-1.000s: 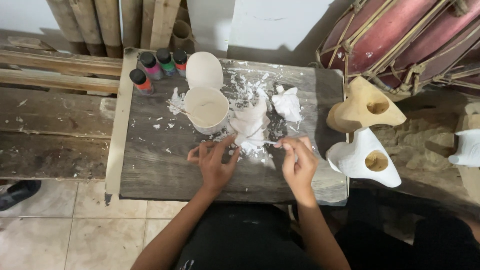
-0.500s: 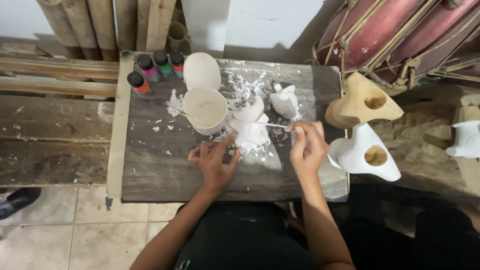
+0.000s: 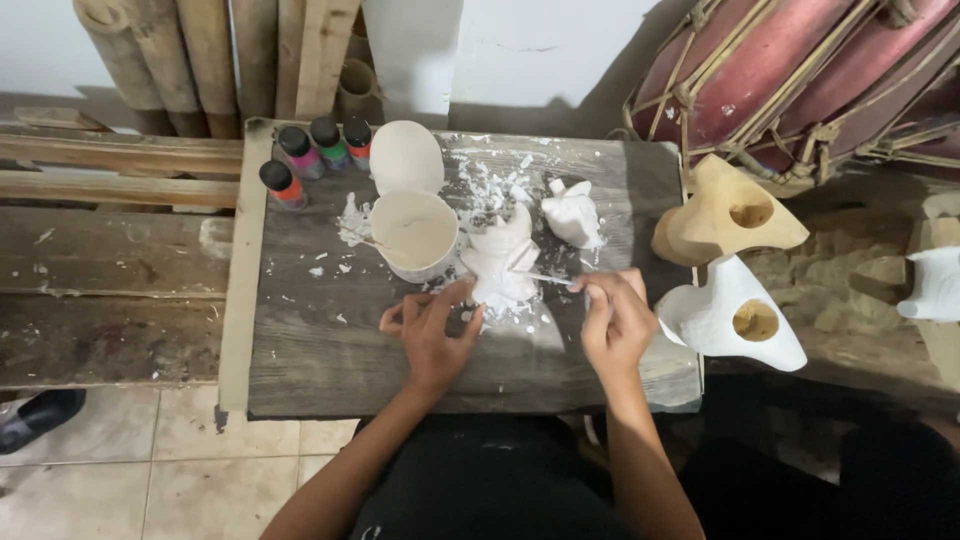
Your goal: Applying white paste to a white object using a small stick for crafting or repair
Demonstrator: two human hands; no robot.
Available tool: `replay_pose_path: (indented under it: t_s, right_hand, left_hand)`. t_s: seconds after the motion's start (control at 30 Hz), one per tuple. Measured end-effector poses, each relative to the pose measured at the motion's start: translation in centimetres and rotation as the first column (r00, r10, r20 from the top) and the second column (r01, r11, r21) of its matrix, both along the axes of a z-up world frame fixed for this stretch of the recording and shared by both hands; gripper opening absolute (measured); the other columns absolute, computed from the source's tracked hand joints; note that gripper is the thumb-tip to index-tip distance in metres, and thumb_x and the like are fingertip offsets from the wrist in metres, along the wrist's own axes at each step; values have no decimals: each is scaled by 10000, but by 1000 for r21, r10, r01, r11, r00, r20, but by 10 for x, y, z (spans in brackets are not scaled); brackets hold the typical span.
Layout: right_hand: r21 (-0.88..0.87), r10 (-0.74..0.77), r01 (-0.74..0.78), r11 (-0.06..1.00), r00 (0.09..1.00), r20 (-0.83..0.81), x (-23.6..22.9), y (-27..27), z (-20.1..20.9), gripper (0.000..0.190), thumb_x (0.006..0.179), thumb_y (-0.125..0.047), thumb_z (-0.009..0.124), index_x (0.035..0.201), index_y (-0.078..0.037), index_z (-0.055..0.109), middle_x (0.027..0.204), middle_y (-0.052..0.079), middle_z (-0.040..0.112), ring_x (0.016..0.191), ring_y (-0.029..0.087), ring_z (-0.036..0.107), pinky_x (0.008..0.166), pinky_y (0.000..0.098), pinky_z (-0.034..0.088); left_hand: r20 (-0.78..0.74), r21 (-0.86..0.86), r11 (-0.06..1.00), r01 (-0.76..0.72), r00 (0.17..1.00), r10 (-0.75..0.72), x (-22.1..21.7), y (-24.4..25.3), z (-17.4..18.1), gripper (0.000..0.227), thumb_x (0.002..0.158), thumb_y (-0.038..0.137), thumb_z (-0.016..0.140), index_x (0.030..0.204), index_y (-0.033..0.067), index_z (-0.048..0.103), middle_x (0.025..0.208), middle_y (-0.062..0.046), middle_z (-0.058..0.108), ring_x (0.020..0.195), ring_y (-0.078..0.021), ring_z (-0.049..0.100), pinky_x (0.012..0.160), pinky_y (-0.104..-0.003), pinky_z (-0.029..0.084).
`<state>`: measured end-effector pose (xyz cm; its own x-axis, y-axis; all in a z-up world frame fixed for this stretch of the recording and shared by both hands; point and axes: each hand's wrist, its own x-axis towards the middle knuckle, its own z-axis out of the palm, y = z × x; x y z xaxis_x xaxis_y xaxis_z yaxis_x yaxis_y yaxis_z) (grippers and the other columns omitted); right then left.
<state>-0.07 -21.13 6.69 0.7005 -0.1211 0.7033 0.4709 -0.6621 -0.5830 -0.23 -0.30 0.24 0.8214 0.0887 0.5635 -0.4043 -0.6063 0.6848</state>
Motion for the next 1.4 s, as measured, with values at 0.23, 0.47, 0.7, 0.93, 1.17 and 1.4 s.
replay_pose_path:
  t_s: [0.23,0.47,0.7,0.93,1.17,1.4]
  right_hand:
    - [-21,35,-35,999,999,4,-1,6,9,218,1048,-103,598,890,-61,743,775,63,743,687,319,641,732,388,533]
    - [-31,68,-67,997,997,24,12,-1,8,246,1053,-122,591,865,-65,740,755,32,748,682,292,635,738,370,542]
    - [-44,114,-113,993,993,16,4,-3,5,255,1053,-119,588,837,-66,714,766,57,746,686,326,640,715,393,536]
    - [-23,40,-39,999,998,41,25,-21,2,256,1065,-42,557,863,-43,713,736,44,717,681,275,582,743,375,512]
    - [-11,20,-20,1000,999,34,24,-26,1,228,1075,-43,567,897,-23,708,758,63,717,701,287,589,756,375,512]
    - [137,-28,33,990,999,-36,15,-30,-4,237,1091,-9,512,919,11,673,749,116,680,663,243,566,713,351,498]
  left_hand:
    - [3,-26,1000,-15,1000,15,1,-2,3,408,755,204,930,1125,118,782,888,-26,796,828,-240,664,866,-350,511]
    - [5,-8,1000,-4,1000,4,5,-1,-16,442,724,183,930,1136,134,779,912,-8,801,849,-256,681,893,-367,498]
    - [43,-2,999,-35,998,36,5,-6,-43,442,707,193,931,1124,152,790,918,24,795,877,-235,646,899,-355,487]
    - [47,20,999,-35,998,34,3,-7,-28,452,701,158,931,1127,130,781,915,5,793,882,-249,658,878,-354,519]
    - [29,-22,998,-58,998,59,-3,-13,-9,473,706,122,948,1145,86,778,908,-22,802,853,-244,684,866,-348,533]
    - [-56,50,987,-152,986,154,-10,-23,-28,579,655,206,925,1202,136,752,921,-17,787,866,-258,624,857,-397,474]
